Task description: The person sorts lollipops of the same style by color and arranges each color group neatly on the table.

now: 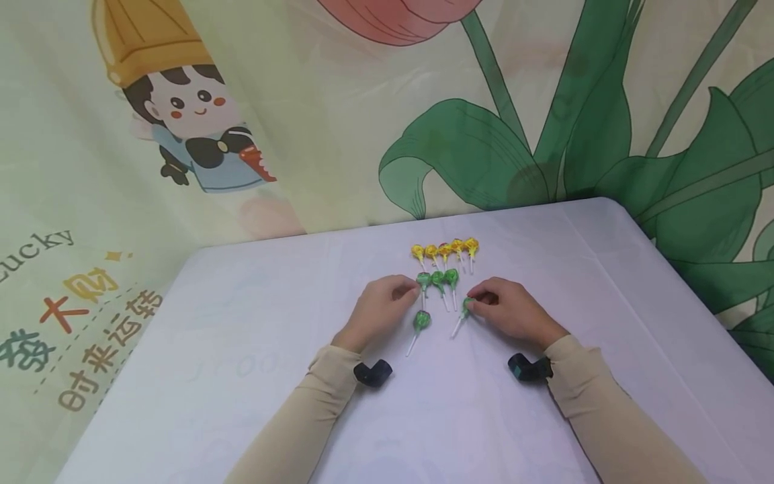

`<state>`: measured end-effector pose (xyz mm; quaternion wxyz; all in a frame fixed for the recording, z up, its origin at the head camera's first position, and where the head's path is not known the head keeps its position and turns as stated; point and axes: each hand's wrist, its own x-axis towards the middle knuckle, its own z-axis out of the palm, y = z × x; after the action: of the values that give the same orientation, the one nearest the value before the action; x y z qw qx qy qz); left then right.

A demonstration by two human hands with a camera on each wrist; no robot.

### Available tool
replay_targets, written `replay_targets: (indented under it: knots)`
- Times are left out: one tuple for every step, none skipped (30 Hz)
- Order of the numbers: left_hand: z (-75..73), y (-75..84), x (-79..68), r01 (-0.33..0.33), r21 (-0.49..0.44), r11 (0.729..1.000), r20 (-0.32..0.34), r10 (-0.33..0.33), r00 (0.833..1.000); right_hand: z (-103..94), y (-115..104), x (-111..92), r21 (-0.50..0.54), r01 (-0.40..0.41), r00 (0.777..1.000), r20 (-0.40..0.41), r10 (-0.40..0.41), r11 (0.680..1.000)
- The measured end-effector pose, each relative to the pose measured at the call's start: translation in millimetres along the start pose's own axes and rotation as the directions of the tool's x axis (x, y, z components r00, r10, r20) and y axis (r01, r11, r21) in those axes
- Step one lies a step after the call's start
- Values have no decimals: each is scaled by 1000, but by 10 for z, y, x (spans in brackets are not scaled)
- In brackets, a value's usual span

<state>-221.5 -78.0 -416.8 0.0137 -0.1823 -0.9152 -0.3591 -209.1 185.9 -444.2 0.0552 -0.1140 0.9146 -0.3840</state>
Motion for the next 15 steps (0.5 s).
replay_targets:
  knots:
    - [0, -4, -9, 1, -5, 1000, 6, -1, 1000, -1, -3, -1, 0, -4, 1000, 1, 4, 1000]
    - [1, -10, -17, 3, -11, 1000, 11, -3, 1000, -3, -7, 0, 2, -13, 1000, 0, 13, 1000]
    - [1, -18, -26, 5, -17, 1000, 15, -4, 1000, -6, -10, 1, 3, -18, 1000, 1, 18, 1000]
    - [7, -28, -33, 6, -26, 1000, 19, -5, 1000, -9, -9, -2, 8, -23, 1000, 3, 23, 1000]
    - [10, -35, -42, 7, -38, 999, 21, -6, 1000, -13, -4, -2, 11, -27, 1000, 4, 27, 1000]
    - [14, -47, -50, 6, -50, 999, 22, -5, 1000, -16, -1, -3, 17, -29, 1000, 5, 29, 999]
    - [17, -58, -59, 7, -57, 998, 25, -6, 1000, -20, 3, 1, 24, -33, 999, 7, 33, 999]
    - [19, -71, -69, 8, -62, 998, 27, -7, 1000, -23, 4, 3, 34, -33, 999, 10, 33, 999]
    - [21, -84, -76, 6, -68, 998, 30, -3, 1000, -28, 4, 8, 42, -33, 999, 12, 32, 999]
    - [23, -95, -82, 3, -74, 997, 36, 0, 999, -35, 4, 11, 51, -33, 999, 14, 32, 998]
    - [24, -104, -87, 0, -75, 997, 42, 3, 999, -41, 3, 16, 58, -32, 999, 15, 31, 998]
    - [25, -111, -91, -2, -76, 997, 50, 6, 999, -48, 1, 19, 65, -31, 999, 17, 30, 997]
    - [28, -117, -91, -5, -75, 997, 57, 9, 998, -58, 1, 25, 71, -32, 999, 18, 30, 997]
    - [30, -120, -90, -12, -75, 997, 61, 17, 998, -66, -2, 28, 75, -31, 999, 18, 30, 997]
    - [32, -121, -87, -18, -77, 997, 67, 23, 998, -76, -2, 32, 78, -33, 999, 18, 32, 996]
